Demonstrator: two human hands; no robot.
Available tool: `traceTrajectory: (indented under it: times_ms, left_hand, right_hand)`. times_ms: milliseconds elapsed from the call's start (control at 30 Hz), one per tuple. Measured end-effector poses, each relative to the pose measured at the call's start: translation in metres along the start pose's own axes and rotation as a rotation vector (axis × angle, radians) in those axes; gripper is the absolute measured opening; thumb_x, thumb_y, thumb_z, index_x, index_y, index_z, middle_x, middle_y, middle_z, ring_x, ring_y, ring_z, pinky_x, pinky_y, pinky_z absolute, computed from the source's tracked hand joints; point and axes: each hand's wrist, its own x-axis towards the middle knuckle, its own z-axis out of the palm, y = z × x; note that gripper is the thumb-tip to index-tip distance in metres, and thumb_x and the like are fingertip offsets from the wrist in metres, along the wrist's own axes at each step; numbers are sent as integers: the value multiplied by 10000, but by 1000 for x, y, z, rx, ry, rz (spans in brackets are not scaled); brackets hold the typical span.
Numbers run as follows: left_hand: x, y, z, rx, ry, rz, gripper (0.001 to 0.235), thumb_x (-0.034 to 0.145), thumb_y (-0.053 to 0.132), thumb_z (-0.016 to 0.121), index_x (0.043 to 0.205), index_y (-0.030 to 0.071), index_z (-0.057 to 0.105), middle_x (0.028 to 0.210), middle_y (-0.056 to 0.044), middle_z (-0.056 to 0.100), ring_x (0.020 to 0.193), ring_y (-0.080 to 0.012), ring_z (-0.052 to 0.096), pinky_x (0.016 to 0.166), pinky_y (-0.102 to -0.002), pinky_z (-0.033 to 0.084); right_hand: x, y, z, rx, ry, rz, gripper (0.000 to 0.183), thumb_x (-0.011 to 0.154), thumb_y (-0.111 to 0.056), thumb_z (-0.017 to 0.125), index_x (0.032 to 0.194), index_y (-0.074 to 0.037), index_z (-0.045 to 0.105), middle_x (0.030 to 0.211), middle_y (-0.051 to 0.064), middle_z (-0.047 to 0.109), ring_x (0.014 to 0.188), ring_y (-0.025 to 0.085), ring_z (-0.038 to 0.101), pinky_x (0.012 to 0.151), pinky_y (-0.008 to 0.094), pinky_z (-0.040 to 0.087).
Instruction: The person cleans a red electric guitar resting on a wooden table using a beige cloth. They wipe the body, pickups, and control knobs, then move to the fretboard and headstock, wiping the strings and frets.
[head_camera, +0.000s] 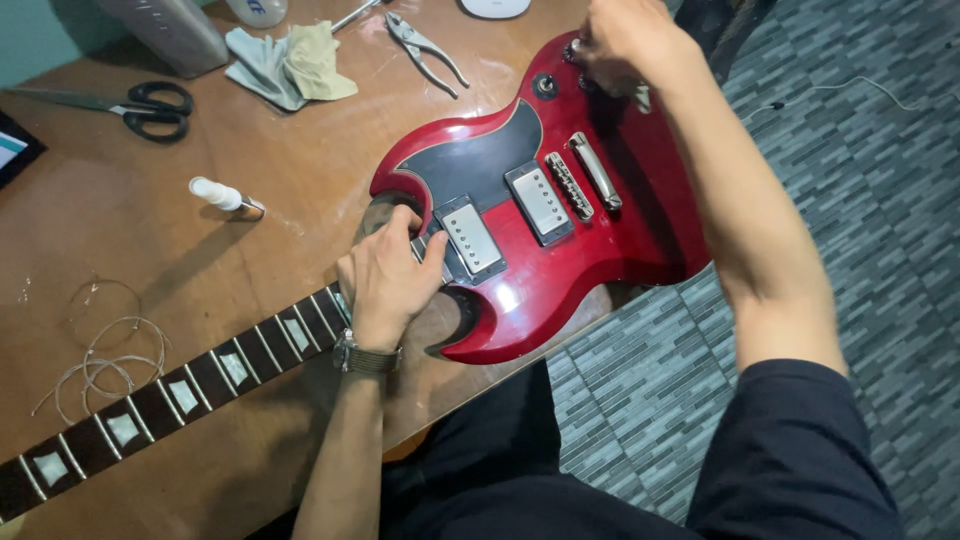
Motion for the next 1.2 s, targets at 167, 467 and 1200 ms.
traceTrajectory:
  times_ms: [167,467,1200]
  left_hand:
    - [0,1,0,-3,5,18,313,940,461,592,1042,166,578,974,-147,729,959,-463,661,804,-584,428]
    - [1,2,4,-4,20,11,311,933,457,595,1056,172,597,961,-159,731,964,-469,660,854,-587,413]
    - [-3,3,8,48,21,27,349,953,484,579,1121,179,611,1027,-217,730,985,-545,632,860,-622,412]
  right_hand:
    - [-23,20,-11,206,-20,104,428,1005,-513,702,1119,-113,803,834,196,761,808,423,711,714,521,531]
    - [-89,-9,25,596,543,-400,522,711,138,543,1179,21,745,1029,176,631,952,329,619,845,387,500]
    - [-183,80,96,232,554,161,393,818,-48,737,1129,-257,855,982,115,521,790,380,596,648,461,431]
